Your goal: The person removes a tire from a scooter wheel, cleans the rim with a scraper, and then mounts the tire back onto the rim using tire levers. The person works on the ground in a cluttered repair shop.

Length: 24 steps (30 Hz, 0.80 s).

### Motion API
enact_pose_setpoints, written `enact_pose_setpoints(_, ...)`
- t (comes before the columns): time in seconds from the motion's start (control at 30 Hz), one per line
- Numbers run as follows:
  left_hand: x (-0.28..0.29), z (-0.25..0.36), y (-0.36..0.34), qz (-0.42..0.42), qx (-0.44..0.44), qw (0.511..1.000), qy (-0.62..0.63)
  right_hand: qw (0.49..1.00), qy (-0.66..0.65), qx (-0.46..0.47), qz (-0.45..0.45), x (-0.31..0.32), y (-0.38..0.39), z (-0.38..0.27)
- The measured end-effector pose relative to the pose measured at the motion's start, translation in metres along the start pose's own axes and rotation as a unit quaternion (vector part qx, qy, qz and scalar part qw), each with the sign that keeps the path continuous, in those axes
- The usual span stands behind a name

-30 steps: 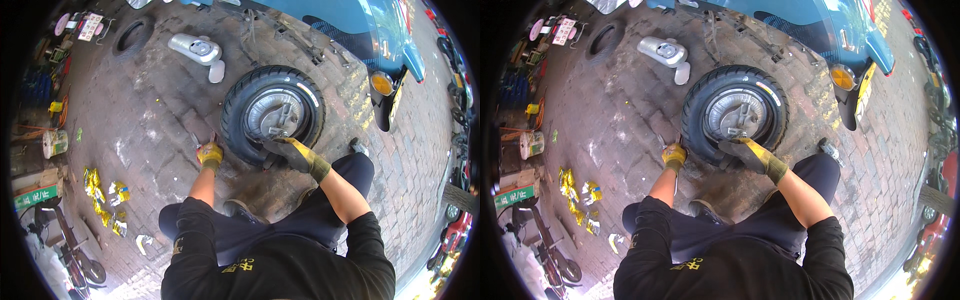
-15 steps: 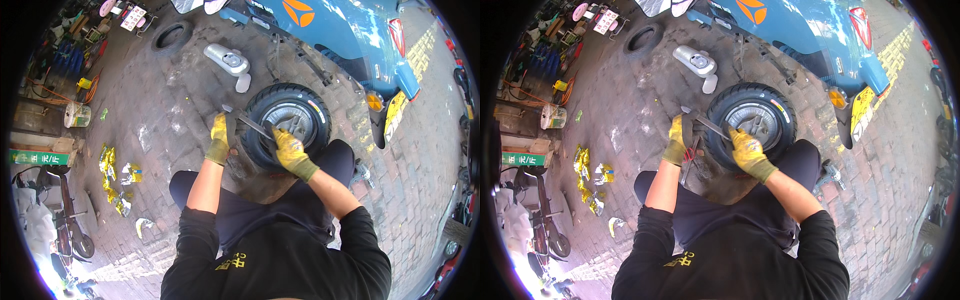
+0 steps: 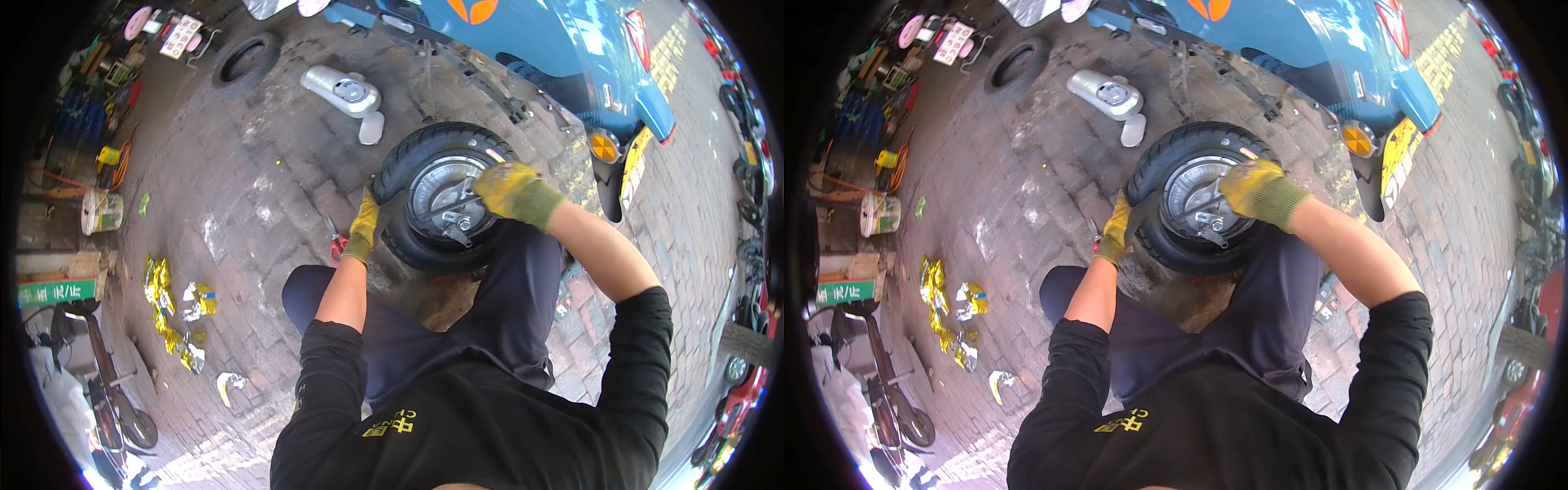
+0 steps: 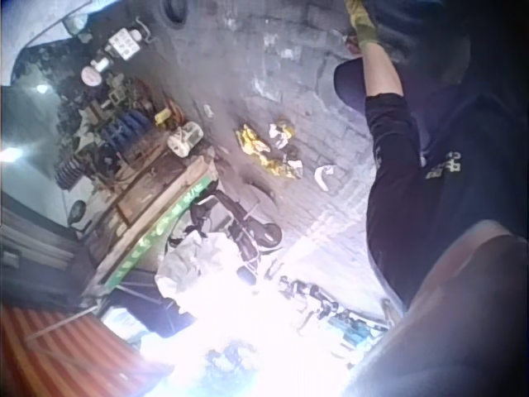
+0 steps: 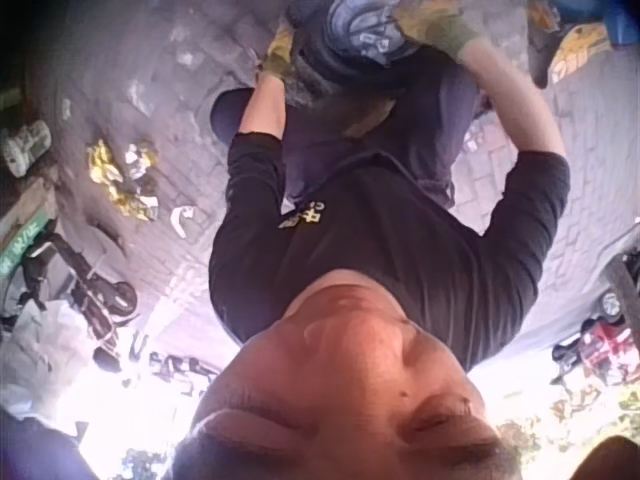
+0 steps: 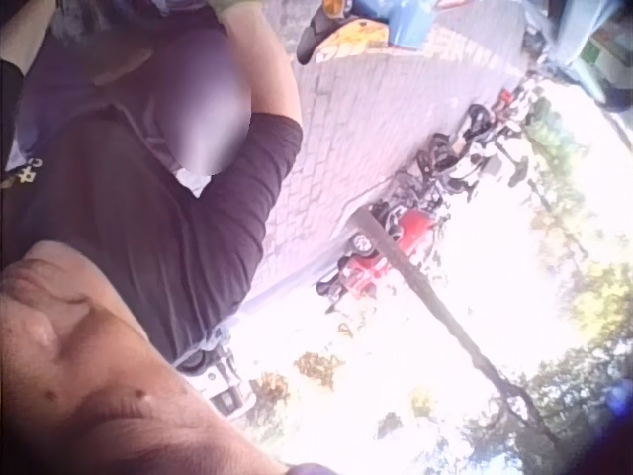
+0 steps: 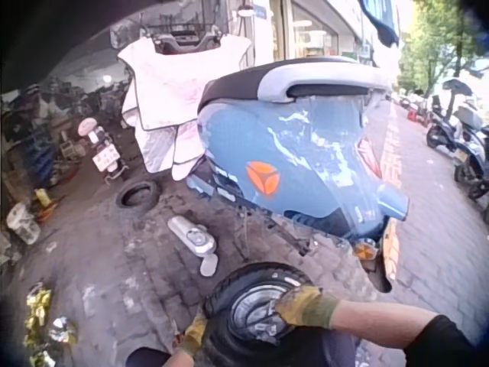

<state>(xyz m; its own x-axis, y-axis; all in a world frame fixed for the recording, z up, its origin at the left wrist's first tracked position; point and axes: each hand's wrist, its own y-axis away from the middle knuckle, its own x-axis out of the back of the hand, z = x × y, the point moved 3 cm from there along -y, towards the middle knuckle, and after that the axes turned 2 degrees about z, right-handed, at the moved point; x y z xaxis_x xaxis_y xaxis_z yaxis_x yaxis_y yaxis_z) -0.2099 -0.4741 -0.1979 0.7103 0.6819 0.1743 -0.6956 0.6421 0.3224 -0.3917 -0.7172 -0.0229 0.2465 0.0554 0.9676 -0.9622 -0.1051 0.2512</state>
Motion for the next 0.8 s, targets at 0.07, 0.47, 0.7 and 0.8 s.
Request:
enact_pose_setpoints(0.07,0.038,-0.035,-0.003,-0.057,-0.084,0.990,-0.094,0.991,0.040,0.052,0.115,0.005,-0.027,-0.024)
enact_pose_setpoints(0.47,-0.023,-0.103,0.028,0.056,-0.043,0.967,0.245,0.987,0.114,0.056,0.093,-0.028,-0.091,-0.052)
enact_pose_setpoints(0.7,-0.033,-0.116,0.016,0.036,-0.029,0.979,0.200,0.983,0.159,0.070,0.049,-0.015,-0.099,-0.052)
enact_pose_setpoints(0.8,-0.033,-0.100,0.016,0.030,-0.002,0.979,0.201,0.986,0.146,0.078,-0.002,-0.020,-0.112,-0.046)
